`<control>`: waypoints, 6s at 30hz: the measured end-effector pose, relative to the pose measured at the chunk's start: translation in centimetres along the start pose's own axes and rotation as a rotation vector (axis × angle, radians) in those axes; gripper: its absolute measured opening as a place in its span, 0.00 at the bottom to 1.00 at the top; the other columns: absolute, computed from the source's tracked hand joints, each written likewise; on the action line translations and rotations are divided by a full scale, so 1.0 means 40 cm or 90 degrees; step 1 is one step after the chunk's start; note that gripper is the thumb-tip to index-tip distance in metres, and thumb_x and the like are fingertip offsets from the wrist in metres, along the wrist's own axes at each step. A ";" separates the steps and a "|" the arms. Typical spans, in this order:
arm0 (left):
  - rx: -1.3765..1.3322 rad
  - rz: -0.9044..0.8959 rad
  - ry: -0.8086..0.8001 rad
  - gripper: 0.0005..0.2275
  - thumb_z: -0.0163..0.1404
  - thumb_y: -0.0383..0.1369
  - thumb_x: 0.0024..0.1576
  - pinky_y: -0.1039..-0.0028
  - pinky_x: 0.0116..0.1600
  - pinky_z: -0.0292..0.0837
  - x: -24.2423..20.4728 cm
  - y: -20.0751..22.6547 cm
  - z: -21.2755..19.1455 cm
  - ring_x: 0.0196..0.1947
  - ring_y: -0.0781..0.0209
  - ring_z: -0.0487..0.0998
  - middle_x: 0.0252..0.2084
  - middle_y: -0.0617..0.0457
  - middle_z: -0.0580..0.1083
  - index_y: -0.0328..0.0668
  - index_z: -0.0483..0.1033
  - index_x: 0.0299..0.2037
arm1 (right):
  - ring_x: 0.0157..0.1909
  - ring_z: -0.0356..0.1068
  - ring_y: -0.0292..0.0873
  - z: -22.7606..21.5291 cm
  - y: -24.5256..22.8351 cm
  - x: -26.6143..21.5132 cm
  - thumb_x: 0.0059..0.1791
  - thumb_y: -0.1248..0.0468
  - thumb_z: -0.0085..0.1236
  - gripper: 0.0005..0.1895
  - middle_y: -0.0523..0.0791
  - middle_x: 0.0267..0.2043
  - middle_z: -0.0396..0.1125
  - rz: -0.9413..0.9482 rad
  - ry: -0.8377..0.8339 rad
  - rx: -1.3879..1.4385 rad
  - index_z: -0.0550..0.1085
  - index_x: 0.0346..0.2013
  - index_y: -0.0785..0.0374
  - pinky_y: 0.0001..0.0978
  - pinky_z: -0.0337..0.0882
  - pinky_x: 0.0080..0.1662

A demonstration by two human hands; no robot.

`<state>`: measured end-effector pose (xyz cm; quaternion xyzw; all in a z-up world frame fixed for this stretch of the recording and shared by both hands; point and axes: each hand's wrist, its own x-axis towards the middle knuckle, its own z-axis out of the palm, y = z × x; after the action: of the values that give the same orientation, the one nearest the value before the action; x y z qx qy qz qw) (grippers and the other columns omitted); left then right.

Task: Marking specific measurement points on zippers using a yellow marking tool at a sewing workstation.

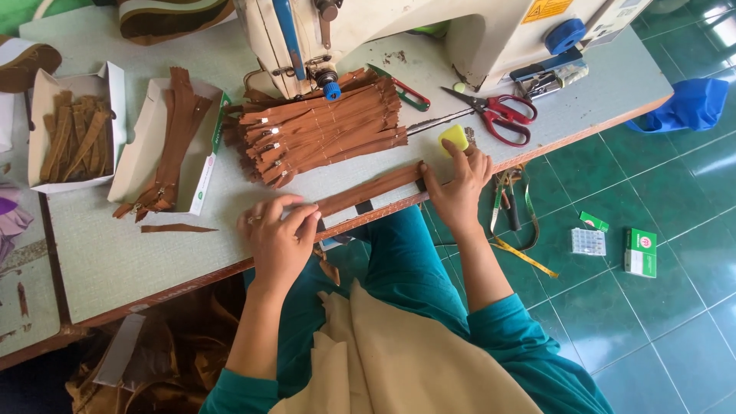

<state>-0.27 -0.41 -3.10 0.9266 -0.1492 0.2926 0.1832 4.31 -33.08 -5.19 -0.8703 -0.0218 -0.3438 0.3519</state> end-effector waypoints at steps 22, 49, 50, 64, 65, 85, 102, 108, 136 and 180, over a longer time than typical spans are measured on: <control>-0.101 0.060 0.065 0.04 0.56 0.38 0.60 0.61 0.48 0.65 0.126 0.145 0.057 0.44 0.56 0.78 0.44 0.60 0.77 0.57 0.84 0.41 | 0.64 0.54 0.57 0.030 0.046 -0.017 0.45 0.58 0.74 0.30 0.52 0.49 0.58 0.108 0.016 0.011 0.75 0.59 0.62 0.78 0.28 0.67; -0.187 0.011 -0.109 0.06 0.58 0.39 0.57 0.60 0.46 0.70 0.195 0.281 0.251 0.40 0.54 0.80 0.39 0.55 0.78 0.55 0.86 0.40 | 0.63 0.54 0.58 0.011 0.024 0.009 0.44 0.57 0.74 0.31 0.52 0.47 0.58 0.127 0.004 0.008 0.75 0.59 0.64 0.77 0.27 0.68; -0.192 0.001 -0.112 0.06 0.58 0.39 0.57 0.59 0.48 0.70 0.193 0.282 0.248 0.41 0.54 0.80 0.38 0.55 0.78 0.54 0.87 0.40 | 0.63 0.54 0.58 0.010 0.023 0.007 0.44 0.58 0.75 0.31 0.53 0.48 0.58 0.138 -0.005 0.006 0.75 0.59 0.65 0.76 0.27 0.68; -0.215 -0.011 -0.098 0.06 0.57 0.38 0.57 0.52 0.53 0.65 0.174 0.275 0.277 0.37 0.54 0.81 0.38 0.53 0.78 0.53 0.87 0.38 | 0.30 0.78 0.45 -0.096 -0.094 0.061 0.49 0.70 0.68 0.09 0.48 0.28 0.74 0.051 -0.014 0.113 0.81 0.44 0.62 0.33 0.79 0.34; -0.214 -0.008 -0.086 0.05 0.57 0.38 0.56 0.52 0.53 0.65 0.175 0.276 0.276 0.36 0.55 0.81 0.38 0.54 0.78 0.54 0.87 0.37 | 0.30 0.78 0.50 -0.100 -0.113 0.063 0.48 0.72 0.66 0.16 0.53 0.30 0.74 0.044 -0.044 0.119 0.77 0.52 0.65 0.37 0.79 0.34; -0.208 0.006 -0.003 0.03 0.56 0.37 0.52 0.52 0.51 0.62 0.160 0.266 0.311 0.28 0.56 0.80 0.33 0.61 0.76 0.59 0.83 0.28 | 0.30 0.78 0.50 -0.008 -0.127 0.025 0.47 0.74 0.58 0.16 0.52 0.28 0.73 -0.189 -0.072 -0.212 0.78 0.50 0.68 0.38 0.80 0.32; -0.227 0.020 0.001 0.03 0.57 0.34 0.52 0.55 0.43 0.68 0.194 0.287 0.226 0.22 0.49 0.81 0.32 0.57 0.77 0.56 0.85 0.32 | 0.23 0.74 0.47 -0.050 -0.123 -0.022 0.48 0.76 0.63 0.14 0.55 0.29 0.72 -0.172 -0.047 -0.086 0.79 0.48 0.70 0.35 0.75 0.26; -0.241 0.025 -0.010 0.04 0.57 0.33 0.53 0.59 0.37 0.73 0.209 0.296 0.176 0.21 0.48 0.81 0.33 0.56 0.78 0.53 0.86 0.32 | 0.23 0.74 0.44 -0.056 -0.106 -0.034 0.46 0.75 0.64 0.14 0.53 0.28 0.73 -0.157 -0.089 -0.109 0.80 0.47 0.67 0.29 0.75 0.28; -0.209 0.002 -0.049 0.06 0.56 0.36 0.53 0.50 0.51 0.62 0.165 0.267 0.292 0.31 0.55 0.81 0.35 0.57 0.77 0.55 0.86 0.35 | 0.40 0.67 0.49 -0.051 -0.019 0.018 0.50 0.72 0.53 0.16 0.50 0.40 0.64 -0.237 -0.125 -0.299 0.84 0.38 0.49 0.39 0.71 0.40; -0.123 0.013 0.013 0.01 0.60 0.37 0.52 0.52 0.52 0.62 0.100 0.127 0.114 0.26 0.52 0.79 0.32 0.58 0.76 0.60 0.85 0.32 | 0.31 0.79 0.55 0.063 -0.241 -0.056 0.46 0.72 0.66 0.18 0.57 0.34 0.75 -0.158 -0.123 -0.063 0.80 0.51 0.68 0.39 0.80 0.32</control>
<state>3.14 -7.54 -2.93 0.9000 -0.1846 0.2881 0.2700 1.37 -23.78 -2.10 -0.9062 -0.1456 -0.3002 0.2596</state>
